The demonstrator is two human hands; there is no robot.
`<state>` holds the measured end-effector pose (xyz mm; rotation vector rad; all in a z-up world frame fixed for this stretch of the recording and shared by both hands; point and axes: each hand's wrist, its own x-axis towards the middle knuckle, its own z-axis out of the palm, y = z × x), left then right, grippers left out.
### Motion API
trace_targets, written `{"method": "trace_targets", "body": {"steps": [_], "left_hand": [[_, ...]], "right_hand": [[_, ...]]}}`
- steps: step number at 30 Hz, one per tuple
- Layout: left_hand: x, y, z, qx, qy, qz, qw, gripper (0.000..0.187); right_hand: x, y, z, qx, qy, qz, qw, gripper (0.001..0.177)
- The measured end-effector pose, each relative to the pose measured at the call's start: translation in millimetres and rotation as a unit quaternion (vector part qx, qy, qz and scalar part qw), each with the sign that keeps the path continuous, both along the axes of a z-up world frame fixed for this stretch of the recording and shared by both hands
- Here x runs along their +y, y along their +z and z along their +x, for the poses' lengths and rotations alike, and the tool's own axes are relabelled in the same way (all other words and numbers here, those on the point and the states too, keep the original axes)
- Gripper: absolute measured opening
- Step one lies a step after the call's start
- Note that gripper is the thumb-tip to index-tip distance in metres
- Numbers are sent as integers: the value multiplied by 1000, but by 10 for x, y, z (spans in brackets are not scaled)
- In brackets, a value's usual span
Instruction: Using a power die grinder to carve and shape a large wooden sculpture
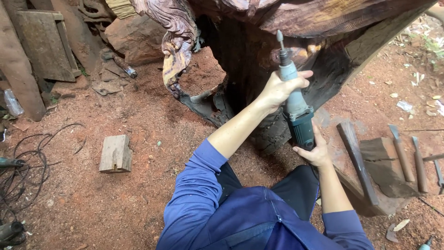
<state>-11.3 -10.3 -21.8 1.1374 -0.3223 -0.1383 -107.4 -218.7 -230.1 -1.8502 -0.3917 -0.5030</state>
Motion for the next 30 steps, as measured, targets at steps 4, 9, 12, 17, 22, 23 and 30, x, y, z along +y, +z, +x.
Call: {"method": "trace_targets", "body": {"steps": [4, 9, 12, 17, 22, 23, 30], "left_hand": [[27, -118, 74, -14, -28, -45, 999, 22], [30, -105, 90, -23, -48, -74, 996, 16], [-25, 30, -18, -5, -14, -28, 999, 21], [-151, 50, -55, 9, 6, 26, 1000, 24], [-168, 63, -79, 20, 2, 30, 999, 20], [-153, 86, -91, 19, 0, 16, 1000, 20], [-170, 88, -59, 25, -1, 5, 1000, 23]], "right_hand": [[-36, 45, 30, -1, 7, -10, 1000, 115], [-105, 60, 68, -7, -3, -24, 1000, 114], [-126, -7, 32, 1, -15, -20, 1000, 115], [-204, -157, 3, 10, -21, -8, 1000, 117], [-245, -126, -3, 3, -22, -16, 1000, 118], [-246, -104, 13, 1, -14, -15, 1000, 119], [-238, -139, 22, -8, -11, -17, 1000, 118]]}}
